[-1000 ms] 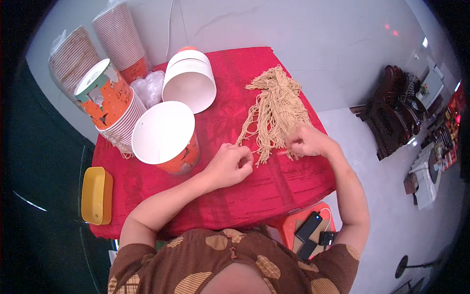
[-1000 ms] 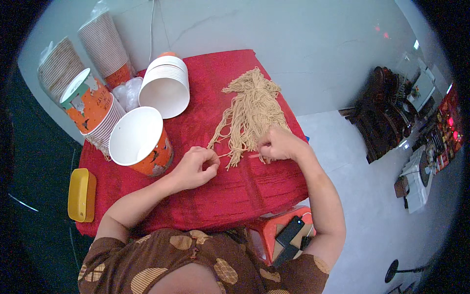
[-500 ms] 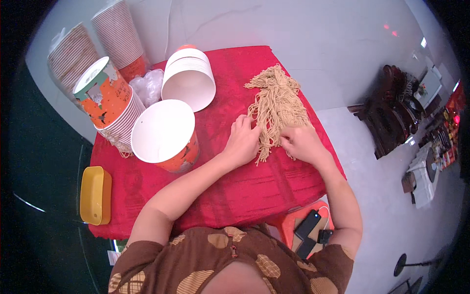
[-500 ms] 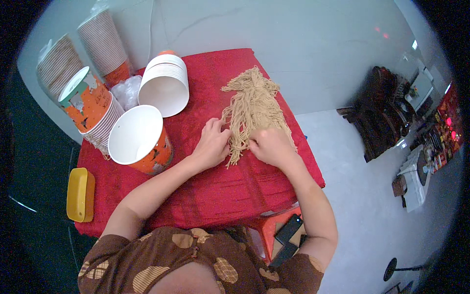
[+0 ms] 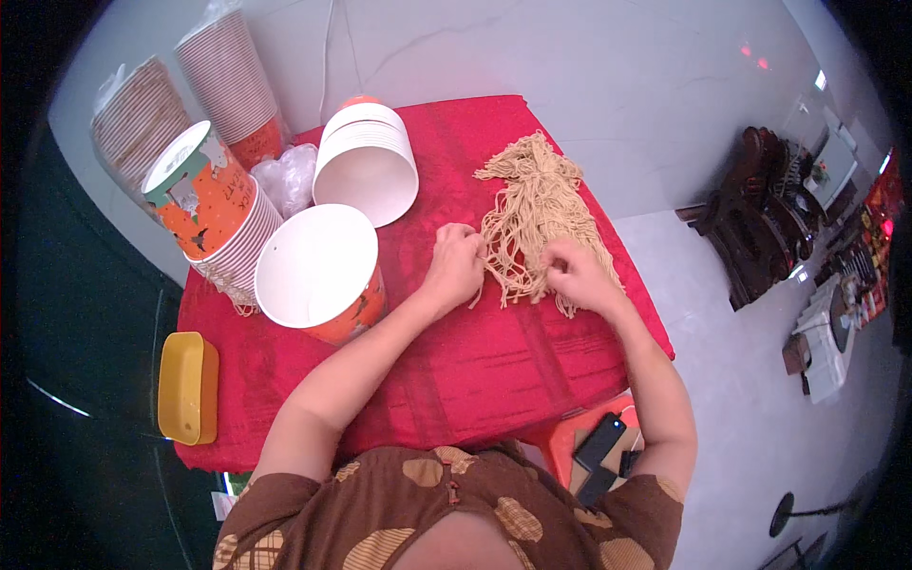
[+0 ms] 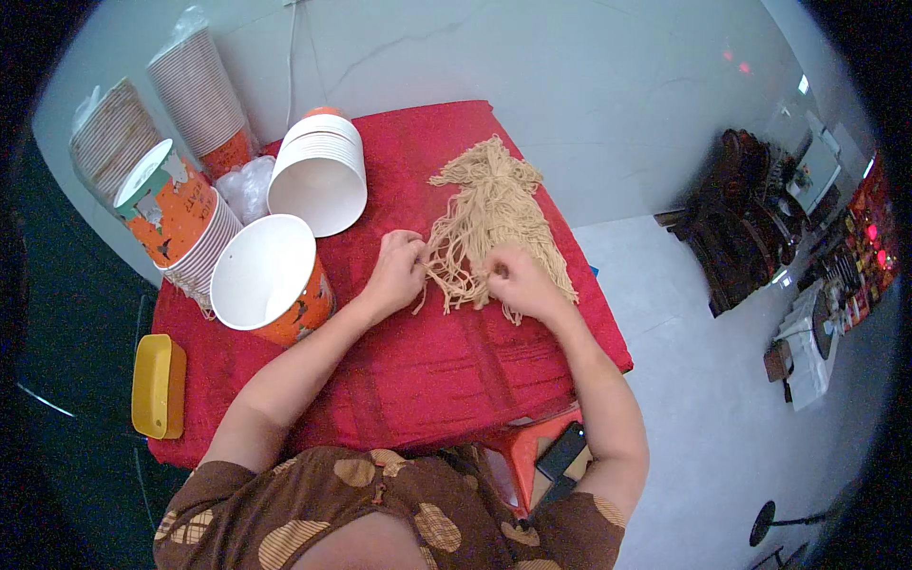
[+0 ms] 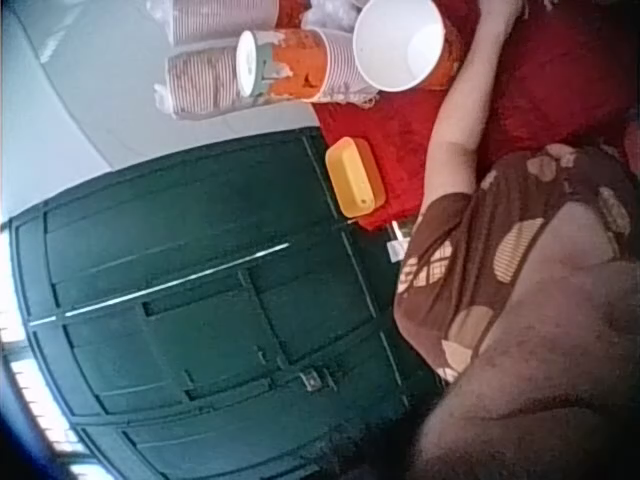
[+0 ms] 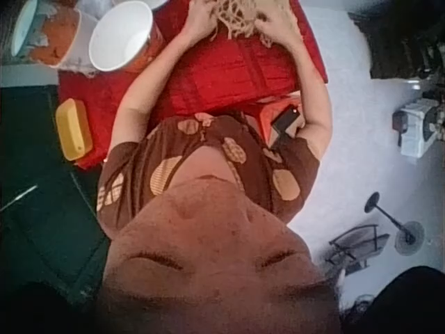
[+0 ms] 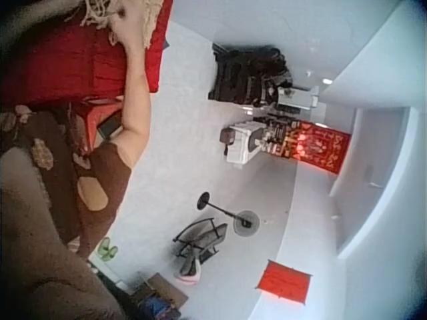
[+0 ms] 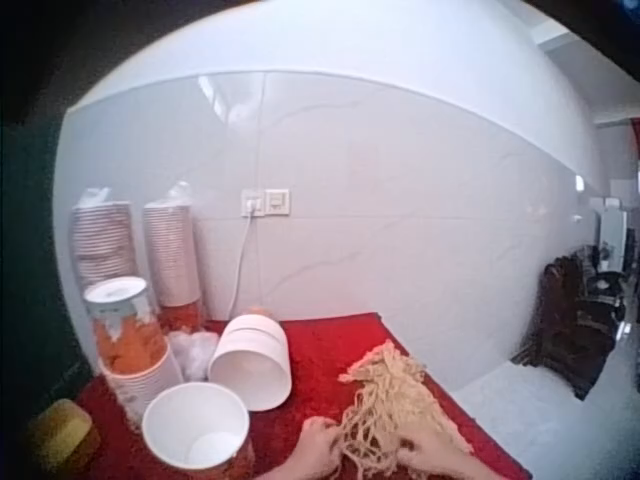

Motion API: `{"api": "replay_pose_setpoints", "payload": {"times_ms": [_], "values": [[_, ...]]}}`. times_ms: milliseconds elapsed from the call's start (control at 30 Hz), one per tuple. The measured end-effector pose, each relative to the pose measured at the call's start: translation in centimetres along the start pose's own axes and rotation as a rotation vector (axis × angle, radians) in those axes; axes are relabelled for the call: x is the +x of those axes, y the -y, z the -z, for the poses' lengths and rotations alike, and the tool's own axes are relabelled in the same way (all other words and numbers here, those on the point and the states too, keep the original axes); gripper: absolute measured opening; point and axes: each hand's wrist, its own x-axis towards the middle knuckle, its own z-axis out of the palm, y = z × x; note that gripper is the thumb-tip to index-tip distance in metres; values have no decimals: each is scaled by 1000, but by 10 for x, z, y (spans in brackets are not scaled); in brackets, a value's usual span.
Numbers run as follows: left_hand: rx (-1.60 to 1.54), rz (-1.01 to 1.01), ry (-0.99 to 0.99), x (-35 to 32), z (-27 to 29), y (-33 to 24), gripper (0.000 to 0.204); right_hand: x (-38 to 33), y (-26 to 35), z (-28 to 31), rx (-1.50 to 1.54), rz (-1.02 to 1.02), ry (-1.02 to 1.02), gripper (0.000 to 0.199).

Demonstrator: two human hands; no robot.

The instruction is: Attaching string handles to Halloween-themed paper buckets.

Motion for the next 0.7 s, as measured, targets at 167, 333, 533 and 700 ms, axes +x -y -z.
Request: {"api": "replay_pose_setpoints", "payload": {"times_ms": [167,333,533,700], "values": [[-26,56,-1,-5,18,-5,3,-9,-7,31,85,-95,57,12],[-94,63,135,-25,32,-19,7,-20,-1,48,-66,-51,106,12],[-173,53,325,-52,61,-42,12,-21,-4,48,-258,46,59,12],[-262,32,618,-76,104,-65,15,-19,16,34,-373,-10,24,11]]}}
